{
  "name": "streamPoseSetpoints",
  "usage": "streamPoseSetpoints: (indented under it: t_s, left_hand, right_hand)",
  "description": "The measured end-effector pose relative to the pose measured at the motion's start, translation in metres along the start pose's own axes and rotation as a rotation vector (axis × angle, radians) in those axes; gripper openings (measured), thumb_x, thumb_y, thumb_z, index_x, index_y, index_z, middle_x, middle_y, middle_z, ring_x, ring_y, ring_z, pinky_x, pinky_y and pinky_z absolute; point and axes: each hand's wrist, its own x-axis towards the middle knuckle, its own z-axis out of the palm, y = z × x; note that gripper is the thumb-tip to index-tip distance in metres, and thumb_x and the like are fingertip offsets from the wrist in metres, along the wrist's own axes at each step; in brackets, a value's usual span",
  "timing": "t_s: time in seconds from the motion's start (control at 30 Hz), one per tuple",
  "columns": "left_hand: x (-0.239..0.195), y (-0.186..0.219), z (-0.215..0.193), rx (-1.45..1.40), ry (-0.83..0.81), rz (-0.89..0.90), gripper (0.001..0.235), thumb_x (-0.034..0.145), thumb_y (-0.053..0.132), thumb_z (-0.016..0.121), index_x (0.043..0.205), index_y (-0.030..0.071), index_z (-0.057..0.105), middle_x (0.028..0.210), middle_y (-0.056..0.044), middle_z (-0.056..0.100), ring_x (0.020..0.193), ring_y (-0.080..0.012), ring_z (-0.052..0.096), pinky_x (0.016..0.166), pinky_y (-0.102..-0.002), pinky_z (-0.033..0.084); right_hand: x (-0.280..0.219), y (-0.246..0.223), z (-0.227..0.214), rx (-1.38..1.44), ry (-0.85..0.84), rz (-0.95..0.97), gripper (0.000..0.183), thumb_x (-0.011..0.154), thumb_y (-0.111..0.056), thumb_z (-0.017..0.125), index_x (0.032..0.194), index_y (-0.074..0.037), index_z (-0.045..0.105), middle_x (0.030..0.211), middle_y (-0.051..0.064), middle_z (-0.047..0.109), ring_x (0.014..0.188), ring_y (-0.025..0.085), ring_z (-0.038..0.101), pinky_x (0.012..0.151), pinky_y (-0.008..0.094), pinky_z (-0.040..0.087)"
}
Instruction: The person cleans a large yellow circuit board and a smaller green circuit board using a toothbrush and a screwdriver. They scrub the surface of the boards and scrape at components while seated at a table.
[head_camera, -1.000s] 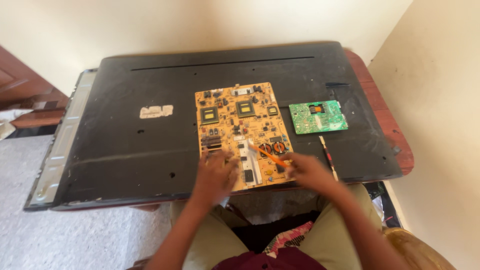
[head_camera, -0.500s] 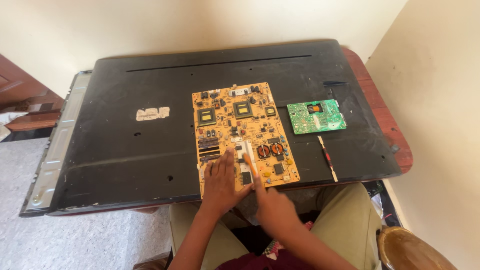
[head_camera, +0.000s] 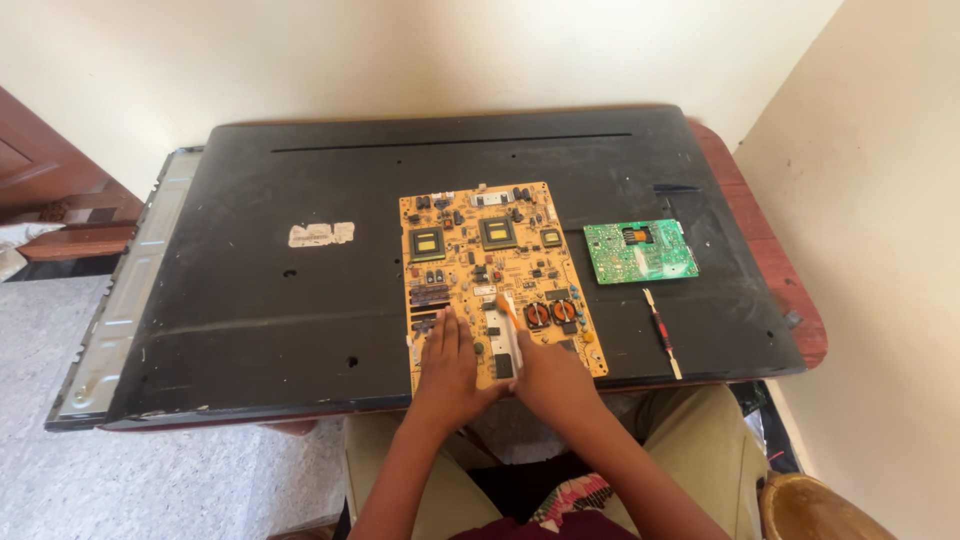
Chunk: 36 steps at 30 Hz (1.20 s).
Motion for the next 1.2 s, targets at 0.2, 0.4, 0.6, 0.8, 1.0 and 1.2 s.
streamPoseSetpoints:
  t_s: [0.2,0.4,0.6,0.8,1.0,1.2]
  left_hand:
    - [-0.004,-0.018,-0.022,-0.054,-0.147,0.073,0.131,0.068,0.074,0.079,0.154,-0.007,0.021,0.162,-0.027,0.02,0.154,-0.0368,0.015,0.122,-0.049,0.018]
    - [-0.012,-0.019,-0.021,-0.018,-0.038,0.107,0.126,0.069,0.073,0.08,0.154,-0.003,0.025,0.162,-0.023,0.024,0.154,-0.034,0.017,0.121,-0.05,0.02]
    - [-0.013,-0.02,-0.018,-0.013,-0.027,0.116,0.124,0.067,0.065,0.084,0.155,0.001,0.024,0.163,-0.02,0.023,0.153,-0.0329,0.017,0.122,-0.05,0.022]
    - [-0.013,-0.02,-0.018,0.007,-0.025,0.101,0.121,0.067,0.063,0.085,0.154,0.003,0.027,0.163,-0.017,0.026,0.154,-0.0309,0.019,0.121,-0.05,0.023]
    - [-0.013,-0.017,-0.02,-0.016,-0.04,0.077,0.129,0.063,0.069,0.085,0.159,0.005,0.025,0.167,-0.017,0.024,0.153,-0.031,0.018,0.121,-0.051,0.022]
    - [-0.013,-0.019,-0.017,0.007,-0.049,0.067,0.128,0.063,0.07,0.084,0.155,0.004,0.024,0.163,-0.016,0.024,0.153,-0.0304,0.018,0.121,-0.05,0.021]
  right_hand:
    - [0.011,0.024,-0.01,0.195,0.134,-0.182,0.054,0.081,-0.008,0.06,0.135,-0.01,0.066,0.089,0.025,0.073,0.083,0.039,0.073,0.079,0.046,0.057]
    - [0.035,0.058,-0.038,0.315,0.018,-0.128,0.057,0.081,-0.003,0.058,0.135,-0.021,0.068,0.091,0.019,0.075,0.077,0.029,0.071,0.074,0.041,0.056]
    - [0.063,0.086,-0.059,0.462,-0.381,-0.18,0.058,0.088,0.001,0.057,0.139,-0.026,0.067,0.078,0.005,0.071,0.069,0.011,0.062,0.071,0.032,0.053]
    - [0.07,0.11,-0.057,0.539,-0.383,-0.19,0.057,0.087,0.004,0.057,0.136,-0.021,0.071,0.075,0.001,0.066,0.071,0.009,0.064,0.072,0.029,0.052]
    - [0.089,0.132,-0.056,0.383,-0.28,-0.115,0.063,0.088,0.005,0.06,0.14,-0.028,0.072,0.073,0.01,0.052,0.066,0.017,0.047,0.066,0.036,0.043]
    - [0.099,0.133,-0.047,0.519,-0.353,-0.423,0.062,0.079,0.009,0.056,0.132,-0.017,0.074,0.114,-0.005,0.076,0.085,0.008,0.07,0.084,0.029,0.055]
